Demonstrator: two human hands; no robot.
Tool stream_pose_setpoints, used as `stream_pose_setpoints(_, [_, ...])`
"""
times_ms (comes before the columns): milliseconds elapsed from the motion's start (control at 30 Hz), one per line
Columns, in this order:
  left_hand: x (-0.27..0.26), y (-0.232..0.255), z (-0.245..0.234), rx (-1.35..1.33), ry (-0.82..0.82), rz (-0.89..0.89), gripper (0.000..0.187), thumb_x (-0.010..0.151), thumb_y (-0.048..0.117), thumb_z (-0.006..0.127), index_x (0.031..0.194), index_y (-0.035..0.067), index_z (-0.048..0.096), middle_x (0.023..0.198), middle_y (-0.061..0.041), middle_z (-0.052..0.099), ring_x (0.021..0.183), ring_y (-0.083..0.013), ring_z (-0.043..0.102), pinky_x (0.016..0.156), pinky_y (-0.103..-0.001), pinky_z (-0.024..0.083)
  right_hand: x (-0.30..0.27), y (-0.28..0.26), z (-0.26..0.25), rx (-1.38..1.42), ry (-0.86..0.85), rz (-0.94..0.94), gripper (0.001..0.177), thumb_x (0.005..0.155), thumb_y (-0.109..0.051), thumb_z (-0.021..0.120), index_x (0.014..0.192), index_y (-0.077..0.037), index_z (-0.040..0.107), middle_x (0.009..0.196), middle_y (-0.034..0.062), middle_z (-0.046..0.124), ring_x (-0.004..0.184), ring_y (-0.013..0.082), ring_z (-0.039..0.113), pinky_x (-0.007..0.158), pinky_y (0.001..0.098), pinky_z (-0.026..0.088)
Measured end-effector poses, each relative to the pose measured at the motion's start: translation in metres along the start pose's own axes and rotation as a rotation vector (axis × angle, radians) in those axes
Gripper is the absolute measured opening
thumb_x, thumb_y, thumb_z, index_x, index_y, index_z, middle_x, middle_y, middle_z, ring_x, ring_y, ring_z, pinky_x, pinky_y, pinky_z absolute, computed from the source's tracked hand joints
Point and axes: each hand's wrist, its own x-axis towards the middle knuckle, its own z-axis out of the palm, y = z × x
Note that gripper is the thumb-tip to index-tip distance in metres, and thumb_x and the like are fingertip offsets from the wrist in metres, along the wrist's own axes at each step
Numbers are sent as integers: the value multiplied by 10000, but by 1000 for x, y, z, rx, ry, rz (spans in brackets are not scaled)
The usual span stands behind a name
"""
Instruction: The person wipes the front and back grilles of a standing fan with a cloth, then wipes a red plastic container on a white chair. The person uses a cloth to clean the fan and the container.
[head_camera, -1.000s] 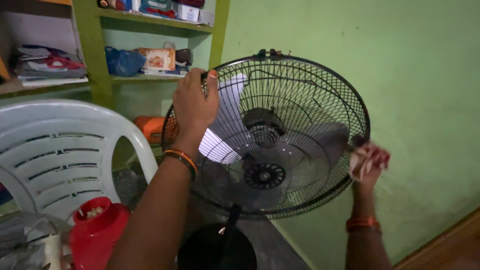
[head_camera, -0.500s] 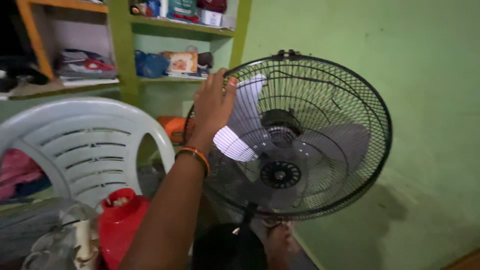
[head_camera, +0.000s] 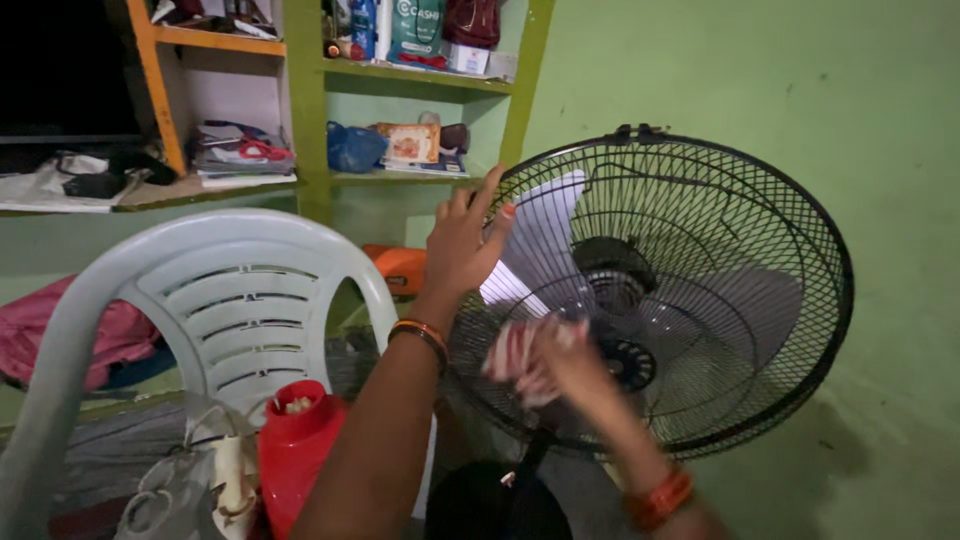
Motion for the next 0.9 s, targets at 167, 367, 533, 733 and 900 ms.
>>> stream_pose_setpoints(167, [5, -38, 24, -207, 35, 71, 598, 1125, 542, 174, 1615, 268, 379, 1341, -187, 606, 1171, -404, 572, 1068, -509, 405, -22, -200, -27, -545, 674, -321, 384, 1006, -390, 581, 948, -62, 772, 767, 160, 751, 696, 265, 756, 666, 401, 580])
stream_pose_setpoints(367, [12, -66, 56, -1004, -7, -24, 841, 1080, 682, 159, 1593, 81, 449, 1598, -192, 523, 1525, -364, 433, 1284, -439, 247, -2, -225, 20, -1287, 928, -1045, 398, 931, -240, 643, 1248, -7, 700, 1264, 217, 634, 1289, 349, 538, 1125, 579, 328])
stream_pose_setpoints(533, [4, -68, 49, -1225, 12, -164, 904, 993, 738, 188, 1639, 108, 243, 1653, -135, 359, 1545, -282, 306, 1260, -405, 230, 27, -179, 38, -1219, 564, -967, 399, 818, -189, 658, 1177, -27, 719, 1294, 151, 635, 1316, 345, 526, 1144, 511, 375])
stream_pose_setpoints(733, [-67, -75, 35, -1533, -22, -391, 728, 1012, 558, 487, 1563, 98, 361, 1605, -163, 413, 1464, -321, 419, 1198, -435, 354, 58, -78, 69, -1482, 255, -1243, 400, 836, -188, 605, 1149, 47, 694, 1298, 213, 599, 1342, 410, 491, 1164, 579, 338])
stream_pose_setpoints(900, [-180, -112, 45, -1150, -26, -745, 625, 930, 450, 590, 1473, 144, 548, 1578, -13, 444, 1418, -180, 405, 1119, -357, 338, 26, 42, 88, -1187, -70, -1118, 450, 971, -156, 547, 1331, 112, 577, 1478, 308, 477, 1415, 430, 415, 1185, 534, 301])
